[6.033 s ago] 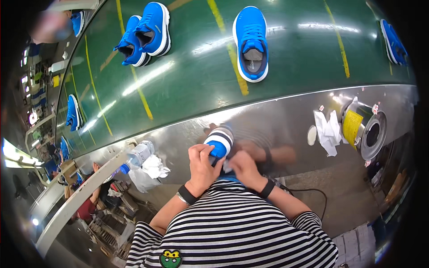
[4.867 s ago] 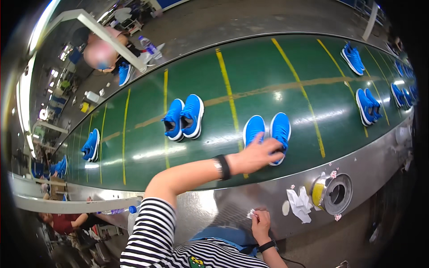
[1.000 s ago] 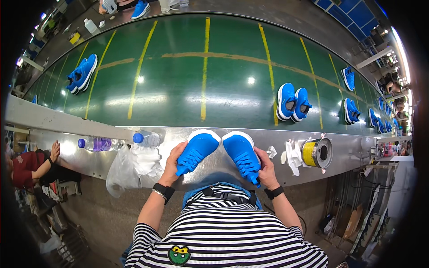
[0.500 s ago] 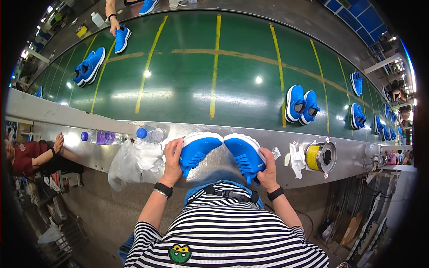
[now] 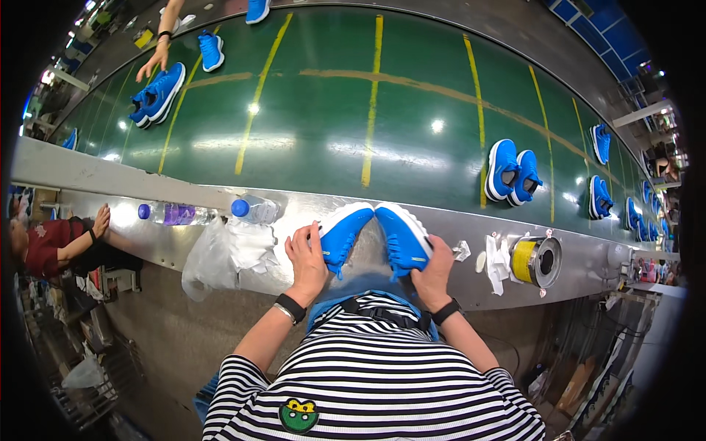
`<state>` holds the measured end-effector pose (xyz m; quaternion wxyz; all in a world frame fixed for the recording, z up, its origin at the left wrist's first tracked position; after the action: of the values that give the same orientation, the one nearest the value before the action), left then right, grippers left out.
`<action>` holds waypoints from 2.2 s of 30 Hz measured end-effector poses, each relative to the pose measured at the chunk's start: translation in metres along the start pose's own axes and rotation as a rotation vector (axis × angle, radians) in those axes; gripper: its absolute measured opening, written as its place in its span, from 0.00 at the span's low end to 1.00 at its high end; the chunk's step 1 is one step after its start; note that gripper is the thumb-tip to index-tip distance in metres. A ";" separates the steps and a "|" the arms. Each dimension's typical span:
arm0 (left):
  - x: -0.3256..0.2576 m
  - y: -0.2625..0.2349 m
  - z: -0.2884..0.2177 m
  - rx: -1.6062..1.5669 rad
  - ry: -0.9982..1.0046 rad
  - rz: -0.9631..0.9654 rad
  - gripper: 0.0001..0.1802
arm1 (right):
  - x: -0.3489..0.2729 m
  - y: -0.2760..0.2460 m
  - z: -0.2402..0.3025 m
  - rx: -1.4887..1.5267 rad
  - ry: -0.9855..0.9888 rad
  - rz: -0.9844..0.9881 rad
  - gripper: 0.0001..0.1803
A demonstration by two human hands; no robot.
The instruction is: The person wipes the exterior of blue sneakers with a white cloth on a factory assembly line. They handle the shoes one at a time, rotating them to clean the sides and soles before placing them back on the conveyor belt.
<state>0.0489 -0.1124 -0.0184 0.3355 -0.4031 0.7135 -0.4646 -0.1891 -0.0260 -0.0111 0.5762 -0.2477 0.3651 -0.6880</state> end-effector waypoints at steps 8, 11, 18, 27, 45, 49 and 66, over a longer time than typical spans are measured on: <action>-0.006 0.028 -0.021 -0.299 0.018 0.270 0.44 | 0.004 0.020 -0.001 0.095 0.009 0.192 0.45; -0.003 0.034 0.000 -0.461 0.028 0.254 0.35 | 0.000 0.033 -0.031 0.507 0.107 0.310 0.37; 0.009 0.069 0.032 -0.749 -0.123 0.434 0.24 | 0.013 0.072 -0.073 0.916 0.138 0.445 0.25; 0.012 0.090 0.038 -1.023 -0.233 0.545 0.29 | 0.013 0.085 -0.065 1.092 0.334 0.546 0.24; 0.009 0.083 0.047 -1.288 -0.416 0.608 0.35 | 0.009 0.083 -0.060 1.349 0.487 0.567 0.22; 0.016 0.069 0.038 -1.364 -0.458 0.542 0.35 | 0.013 0.081 -0.057 1.398 0.512 0.517 0.22; 0.040 0.077 0.020 -1.961 -0.511 0.335 0.30 | 0.035 0.089 -0.031 1.810 0.574 0.286 0.23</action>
<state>0.0281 -0.1371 -0.1014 0.0610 -0.4821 0.7334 0.4753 -0.1657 -0.0599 -0.1027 0.5162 0.5159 -0.1505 -0.6669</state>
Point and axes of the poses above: each hand's wrist, its own x-axis towards the middle knuckle, its own y-axis out of the palm, z = x × y, the point moved 10 cm from there along x, towards the middle knuckle, and after that the axes turned 14 degrees about z, right-handed, at the moved point
